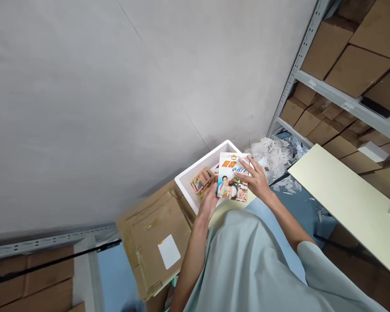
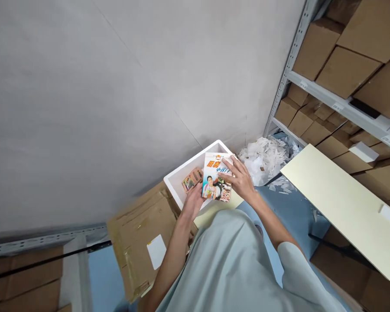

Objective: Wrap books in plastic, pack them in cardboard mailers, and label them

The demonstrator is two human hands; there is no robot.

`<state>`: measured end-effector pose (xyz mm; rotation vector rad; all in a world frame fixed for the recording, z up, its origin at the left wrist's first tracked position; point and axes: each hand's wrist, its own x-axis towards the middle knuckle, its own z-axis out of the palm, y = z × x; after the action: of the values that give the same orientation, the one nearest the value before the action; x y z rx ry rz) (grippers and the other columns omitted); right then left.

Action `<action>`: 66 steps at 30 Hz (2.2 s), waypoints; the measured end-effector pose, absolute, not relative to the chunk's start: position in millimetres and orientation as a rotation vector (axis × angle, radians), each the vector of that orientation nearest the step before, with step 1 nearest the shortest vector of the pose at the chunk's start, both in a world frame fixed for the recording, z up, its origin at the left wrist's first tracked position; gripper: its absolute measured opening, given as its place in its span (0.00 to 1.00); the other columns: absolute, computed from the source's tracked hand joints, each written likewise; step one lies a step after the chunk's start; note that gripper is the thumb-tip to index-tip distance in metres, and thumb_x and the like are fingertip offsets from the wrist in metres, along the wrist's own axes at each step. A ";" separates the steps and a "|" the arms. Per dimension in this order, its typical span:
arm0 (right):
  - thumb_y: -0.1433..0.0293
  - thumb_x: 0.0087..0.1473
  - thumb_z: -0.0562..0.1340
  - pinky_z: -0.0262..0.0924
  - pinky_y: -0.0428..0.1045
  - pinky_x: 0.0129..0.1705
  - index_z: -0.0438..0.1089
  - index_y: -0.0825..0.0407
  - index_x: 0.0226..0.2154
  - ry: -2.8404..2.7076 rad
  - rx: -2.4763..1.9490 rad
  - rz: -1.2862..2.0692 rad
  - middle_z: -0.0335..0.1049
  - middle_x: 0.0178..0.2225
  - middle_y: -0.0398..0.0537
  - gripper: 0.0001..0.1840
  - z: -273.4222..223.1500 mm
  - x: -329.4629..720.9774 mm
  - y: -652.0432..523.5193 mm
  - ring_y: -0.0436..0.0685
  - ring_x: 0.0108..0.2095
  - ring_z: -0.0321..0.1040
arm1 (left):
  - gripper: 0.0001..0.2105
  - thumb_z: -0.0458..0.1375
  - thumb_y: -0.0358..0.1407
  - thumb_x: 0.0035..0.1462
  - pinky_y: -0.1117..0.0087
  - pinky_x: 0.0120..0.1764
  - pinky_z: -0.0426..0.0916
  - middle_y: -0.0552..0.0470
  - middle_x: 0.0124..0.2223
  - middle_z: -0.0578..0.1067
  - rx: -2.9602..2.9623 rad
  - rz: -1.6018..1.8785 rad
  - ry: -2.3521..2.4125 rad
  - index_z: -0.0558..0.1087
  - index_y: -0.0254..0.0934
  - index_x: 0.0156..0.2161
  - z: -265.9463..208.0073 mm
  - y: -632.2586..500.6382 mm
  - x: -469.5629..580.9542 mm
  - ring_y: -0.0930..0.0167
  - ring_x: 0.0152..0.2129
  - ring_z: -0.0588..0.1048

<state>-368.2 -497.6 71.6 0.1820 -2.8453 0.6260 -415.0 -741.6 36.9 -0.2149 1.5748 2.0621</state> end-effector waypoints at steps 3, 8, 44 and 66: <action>0.69 0.74 0.55 0.59 0.67 0.77 0.77 0.34 0.66 -2.762 -0.046 0.842 0.56 0.80 0.46 0.26 71.8 -341.2 -485.1 0.62 0.82 0.46 | 0.34 0.79 0.56 0.45 0.55 0.55 0.81 0.38 0.51 0.87 -0.206 2.067 1.546 0.83 0.34 0.52 54.9 -712.9 -395.0 0.51 0.53 0.85; 0.53 0.77 0.49 0.81 0.58 0.54 0.61 0.45 0.78 -2.238 -0.653 1.627 0.77 0.67 0.61 0.34 75.0 -292.1 -456.9 0.63 0.57 0.84 | 0.35 0.80 0.57 0.44 0.53 0.57 0.80 0.39 0.48 0.87 -0.159 2.110 1.550 0.83 0.35 0.51 82.7 -659.5 -360.8 0.50 0.52 0.85; 0.43 0.61 0.71 0.82 0.57 0.49 0.85 0.51 0.49 -1.196 -1.284 1.236 0.88 0.45 0.54 0.30 104.7 39.3 -194.2 0.66 0.46 0.86 | 0.34 0.82 0.56 0.40 0.58 0.50 0.82 0.41 0.47 0.88 0.270 1.407 1.175 0.84 0.34 0.47 97.1 -224.1 -132.0 0.55 0.43 0.87; 0.41 0.60 0.68 0.72 0.49 0.37 0.78 0.51 0.36 -1.249 -1.389 1.227 0.80 0.32 0.46 0.29 122.6 -42.7 -19.6 0.57 0.33 0.74 | 0.27 0.78 0.46 0.53 0.50 0.71 0.69 0.40 0.67 0.79 1.117 1.396 1.443 0.85 0.43 0.58 110.5 -67.9 -195.9 0.53 0.68 0.76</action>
<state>-42.7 -19.6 122.6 -1.3887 -1.2490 1.2269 -195.9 -67.9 110.5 1.1173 1.4429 1.3964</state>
